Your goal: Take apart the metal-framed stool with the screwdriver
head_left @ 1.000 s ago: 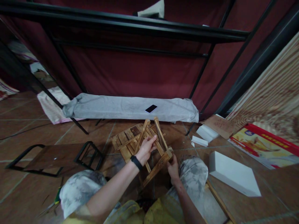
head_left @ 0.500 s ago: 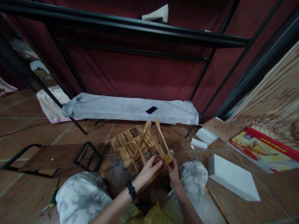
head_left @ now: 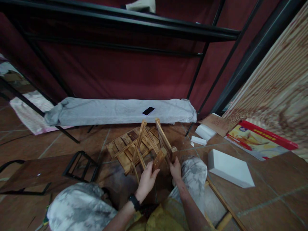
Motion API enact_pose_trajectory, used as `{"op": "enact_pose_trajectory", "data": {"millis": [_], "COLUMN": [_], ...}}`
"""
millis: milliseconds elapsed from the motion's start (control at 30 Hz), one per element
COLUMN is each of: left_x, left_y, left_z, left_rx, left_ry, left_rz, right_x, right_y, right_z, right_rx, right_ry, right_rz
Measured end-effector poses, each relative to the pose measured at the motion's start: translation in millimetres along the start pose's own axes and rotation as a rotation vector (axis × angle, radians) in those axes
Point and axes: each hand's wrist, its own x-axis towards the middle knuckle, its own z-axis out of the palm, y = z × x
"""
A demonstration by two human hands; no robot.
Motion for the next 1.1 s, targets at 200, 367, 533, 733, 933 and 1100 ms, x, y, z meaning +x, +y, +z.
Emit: {"op": "enact_pose_trajectory", "data": {"millis": [200,367,533,733,933,1100], "left_x": [22.7,32.5,30.4,24.1,17.4,14.9], "left_y": [9.9,13.1,0.5,-37.8,-70.4,-91.8], "left_z": [-43.8,-64.4,-54.8,-40.8,-28.9,-20.6], "left_rx": [-0.022,0.052,0.099,0.162,0.402,0.579], "left_ry": [0.161,0.088,0.085,0.038,-0.064,-0.109], "left_rz": [-0.022,0.047,0.064,0.073,0.171,0.243], "right_x": [22.1,30.0,33.8,35.1,32.4,26.8], "right_y": [17.1,14.5,12.0,25.3,30.2,27.8], "right_z": [-9.4,-15.0,-17.6,-16.8,-14.1,-12.2], "right_rx": [0.111,0.178,0.200,0.156,0.106,0.055], "right_ry": [-0.052,-0.011,-0.005,-0.016,-0.003,-0.047], "right_rz": [0.075,0.089,0.089,0.040,0.052,-0.001]}}
